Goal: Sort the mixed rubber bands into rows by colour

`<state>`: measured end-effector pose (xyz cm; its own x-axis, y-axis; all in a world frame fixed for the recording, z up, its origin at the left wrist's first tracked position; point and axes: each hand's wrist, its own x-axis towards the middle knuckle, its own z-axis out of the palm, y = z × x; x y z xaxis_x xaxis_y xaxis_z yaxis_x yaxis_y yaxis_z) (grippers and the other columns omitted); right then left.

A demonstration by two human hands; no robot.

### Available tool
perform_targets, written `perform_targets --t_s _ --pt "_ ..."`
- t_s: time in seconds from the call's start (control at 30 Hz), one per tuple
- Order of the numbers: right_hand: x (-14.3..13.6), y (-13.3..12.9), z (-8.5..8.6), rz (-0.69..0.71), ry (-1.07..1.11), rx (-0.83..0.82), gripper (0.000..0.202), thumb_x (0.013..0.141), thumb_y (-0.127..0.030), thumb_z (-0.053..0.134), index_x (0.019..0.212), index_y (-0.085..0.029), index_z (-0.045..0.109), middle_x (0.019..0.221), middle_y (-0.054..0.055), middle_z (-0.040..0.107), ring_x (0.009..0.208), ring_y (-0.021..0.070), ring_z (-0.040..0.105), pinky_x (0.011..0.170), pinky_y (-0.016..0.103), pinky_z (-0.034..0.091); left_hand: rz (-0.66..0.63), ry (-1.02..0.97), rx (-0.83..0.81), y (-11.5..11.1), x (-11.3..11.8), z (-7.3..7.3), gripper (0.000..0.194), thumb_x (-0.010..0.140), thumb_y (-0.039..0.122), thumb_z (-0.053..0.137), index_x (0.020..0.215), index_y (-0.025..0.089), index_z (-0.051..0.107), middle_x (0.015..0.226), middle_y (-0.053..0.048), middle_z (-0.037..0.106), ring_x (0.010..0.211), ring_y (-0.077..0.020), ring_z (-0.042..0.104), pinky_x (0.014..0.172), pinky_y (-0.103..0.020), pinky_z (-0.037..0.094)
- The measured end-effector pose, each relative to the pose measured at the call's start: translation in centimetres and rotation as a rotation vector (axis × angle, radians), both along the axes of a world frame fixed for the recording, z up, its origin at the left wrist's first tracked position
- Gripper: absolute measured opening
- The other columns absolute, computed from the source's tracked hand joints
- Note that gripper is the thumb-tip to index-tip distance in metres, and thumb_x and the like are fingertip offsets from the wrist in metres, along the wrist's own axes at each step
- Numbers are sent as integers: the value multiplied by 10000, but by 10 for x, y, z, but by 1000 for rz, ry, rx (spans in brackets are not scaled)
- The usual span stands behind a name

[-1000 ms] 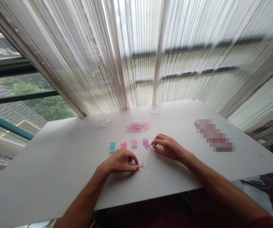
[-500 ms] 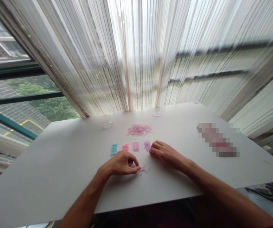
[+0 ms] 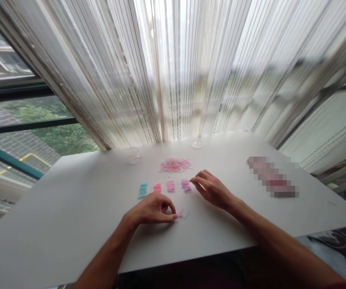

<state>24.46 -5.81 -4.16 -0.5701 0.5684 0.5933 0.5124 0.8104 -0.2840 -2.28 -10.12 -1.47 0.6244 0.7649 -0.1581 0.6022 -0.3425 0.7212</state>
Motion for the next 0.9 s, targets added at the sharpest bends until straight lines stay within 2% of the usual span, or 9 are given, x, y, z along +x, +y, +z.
perform_targets --t_s 0.1,0.23,0.43,0.63,0.77,0.9 --pt "4 -1 1 61 -7 -32 155 942 -114 575 1017 -200 681 894 84 649 844 224 601 735 353 550 19 18 -5 -1 2 1 191 766 346 775 828 166 793 564 55 433 530 -73 363 473 -202 237" --pt "0 -2 0 121 -81 -51 118 904 -127 646 971 -213 691 896 66 654 828 206 590 728 327 531 43 51 7 -2 4 1 104 750 252 744 805 175 789 559 60 444 525 -67 373 485 -190 252" --pt "-9 -1 -4 103 -131 26 101 933 -124 625 874 -198 659 838 57 648 783 191 576 708 300 494 55 60 14 -2 5 -1 108 740 213 705 795 166 786 553 55 454 522 -71 382 488 -190 260" --pt "-12 -8 -3 123 -15 47 123 955 -147 570 891 -193 664 786 55 640 748 192 552 681 303 480 33 25 12 -1 3 -1 142 785 272 694 803 158 777 547 61 407 515 -69 347 480 -200 244" --pt "-19 -17 -4 233 -12 8 140 936 -150 563 870 -195 678 764 51 639 741 186 551 689 300 485 35 46 63 -1 1 0 204 775 360 738 827 165 766 562 63 412 525 -76 356 484 -204 255" --pt "-23 -23 -4 313 -61 -73 108 919 -192 594 940 -187 699 804 53 652 768 186 574 711 301 495 20 91 124 0 2 1 153 739 297 750 830 175 761 615 51 494 564 -83 417 518 -196 297"
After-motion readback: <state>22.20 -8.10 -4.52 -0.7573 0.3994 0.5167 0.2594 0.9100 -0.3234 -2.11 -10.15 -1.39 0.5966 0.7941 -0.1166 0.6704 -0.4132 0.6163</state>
